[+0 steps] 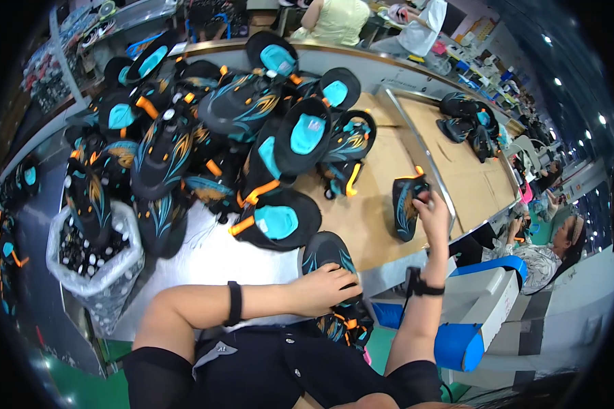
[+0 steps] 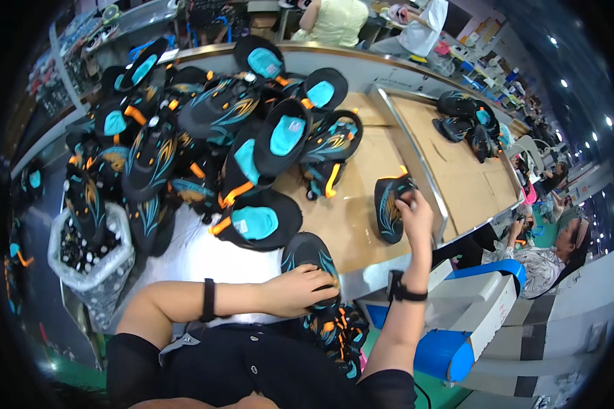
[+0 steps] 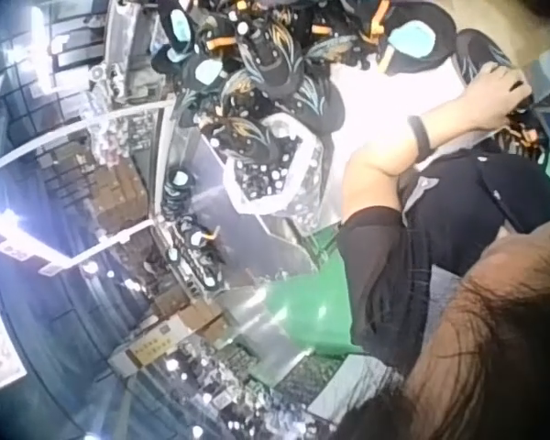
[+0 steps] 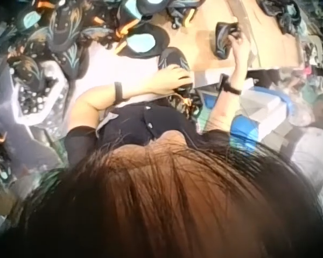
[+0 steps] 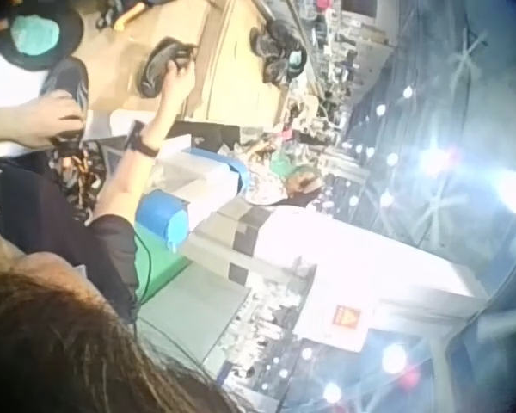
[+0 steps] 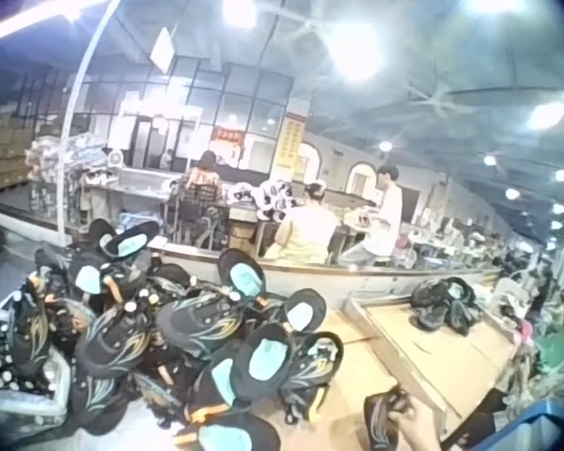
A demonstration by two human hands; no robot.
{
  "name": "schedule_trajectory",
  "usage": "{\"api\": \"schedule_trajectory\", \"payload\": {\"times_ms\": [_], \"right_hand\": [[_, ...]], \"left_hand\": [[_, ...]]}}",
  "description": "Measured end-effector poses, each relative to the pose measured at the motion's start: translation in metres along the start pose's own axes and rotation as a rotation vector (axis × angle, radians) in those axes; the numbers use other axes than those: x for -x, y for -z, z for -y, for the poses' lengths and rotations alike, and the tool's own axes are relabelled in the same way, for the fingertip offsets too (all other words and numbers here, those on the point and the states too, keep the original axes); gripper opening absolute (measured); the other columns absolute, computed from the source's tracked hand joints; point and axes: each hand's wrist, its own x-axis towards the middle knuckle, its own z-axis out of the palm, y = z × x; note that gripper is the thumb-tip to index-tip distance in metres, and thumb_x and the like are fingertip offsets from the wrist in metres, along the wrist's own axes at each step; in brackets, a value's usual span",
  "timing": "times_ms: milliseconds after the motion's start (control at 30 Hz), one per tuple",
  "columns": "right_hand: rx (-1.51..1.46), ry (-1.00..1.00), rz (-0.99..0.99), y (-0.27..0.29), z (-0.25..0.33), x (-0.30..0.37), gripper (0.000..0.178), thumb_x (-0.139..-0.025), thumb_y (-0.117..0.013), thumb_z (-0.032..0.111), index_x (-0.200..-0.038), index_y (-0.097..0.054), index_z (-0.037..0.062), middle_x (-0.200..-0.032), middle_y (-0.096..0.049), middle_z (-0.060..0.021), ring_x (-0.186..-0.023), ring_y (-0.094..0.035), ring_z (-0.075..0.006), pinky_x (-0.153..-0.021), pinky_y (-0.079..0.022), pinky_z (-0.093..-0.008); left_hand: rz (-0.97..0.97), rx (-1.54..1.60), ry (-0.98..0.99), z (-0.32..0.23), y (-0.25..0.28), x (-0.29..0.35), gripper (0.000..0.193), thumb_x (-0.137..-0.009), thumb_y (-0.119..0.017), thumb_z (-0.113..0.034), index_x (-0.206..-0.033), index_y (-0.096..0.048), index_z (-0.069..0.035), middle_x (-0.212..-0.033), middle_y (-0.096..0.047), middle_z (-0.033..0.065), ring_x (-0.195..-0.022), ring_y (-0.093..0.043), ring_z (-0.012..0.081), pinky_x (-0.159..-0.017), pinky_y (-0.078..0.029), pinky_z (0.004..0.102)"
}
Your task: The worker is performing detail work on shoe uppers, possibly attaching decorative elements or trimming threads using a small hand tool.
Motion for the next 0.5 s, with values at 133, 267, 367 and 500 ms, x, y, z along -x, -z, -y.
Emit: {"api": "schedule_trajectory", "payload": {"times_ms": [133, 267, 367, 500], "right_hand": [[-0.34, -0.021, 0.124, 0.028, 0.05, 0.115, 0.011, -0.084, -0.062, 0.007, -0.087, -0.058, -0.0032, -0.068, -0.055, -0.0034, -0.064, -0.048, -0.009, -0.058, -0.041, -0.025], [-0.38, 0.391, 0.48, 0.017, 0.113, 0.185, 0.015, -0.078, -0.066, 0.004, -0.079, -0.053, -0.0035, -0.071, -0.056, -0.0076, -0.061, -0.052, -0.0145, -0.058, -0.042, -0.0267], [-0.34, 0.622, 0.723, 0.004, 0.143, 0.211, 0.023, -0.072, -0.074, 0.009, -0.079, -0.055, -0.001, -0.074, -0.058, -0.0113, -0.065, -0.058, -0.0259, -0.058, -0.045, -0.031], [-0.209, 0.849, 0.87, -0.03, 0.169, 0.222, 0.026, -0.072, -0.075, 0.013, -0.078, -0.053, -0.0002, -0.072, -0.053, -0.0117, -0.067, -0.056, -0.0308, -0.059, -0.044, -0.0379]], "left_hand": [[0.044, 0.14, -0.09, -0.034, 0.018, 0.102, 0.072, -0.065, -0.071, -0.008, -0.132, -0.042, -0.007, -0.127, -0.043, 0.0181, -0.122, -0.042, 0.0362, -0.105, -0.031, 0.0492], [-0.182, 0.258, 0.173, -0.066, 0.046, 0.192, 0.074, -0.065, -0.072, -0.004, -0.133, -0.044, -0.008, -0.133, -0.041, 0.019, -0.124, -0.042, 0.0383, -0.108, -0.033, 0.0489], [-0.246, 0.204, 0.466, -0.101, 0.064, 0.247, 0.072, -0.07, -0.075, -0.012, -0.134, -0.042, -0.018, -0.131, -0.043, 0.0103, -0.115, -0.05, 0.0346, -0.093, -0.048, 0.0422], [-0.238, -0.008, 0.739, -0.106, 0.073, 0.275, 0.07, -0.065, -0.077, -0.009, -0.128, -0.048, -0.015, -0.126, -0.048, 0.0102, -0.116, -0.05, 0.0314, -0.098, -0.043, 0.0425]]}}
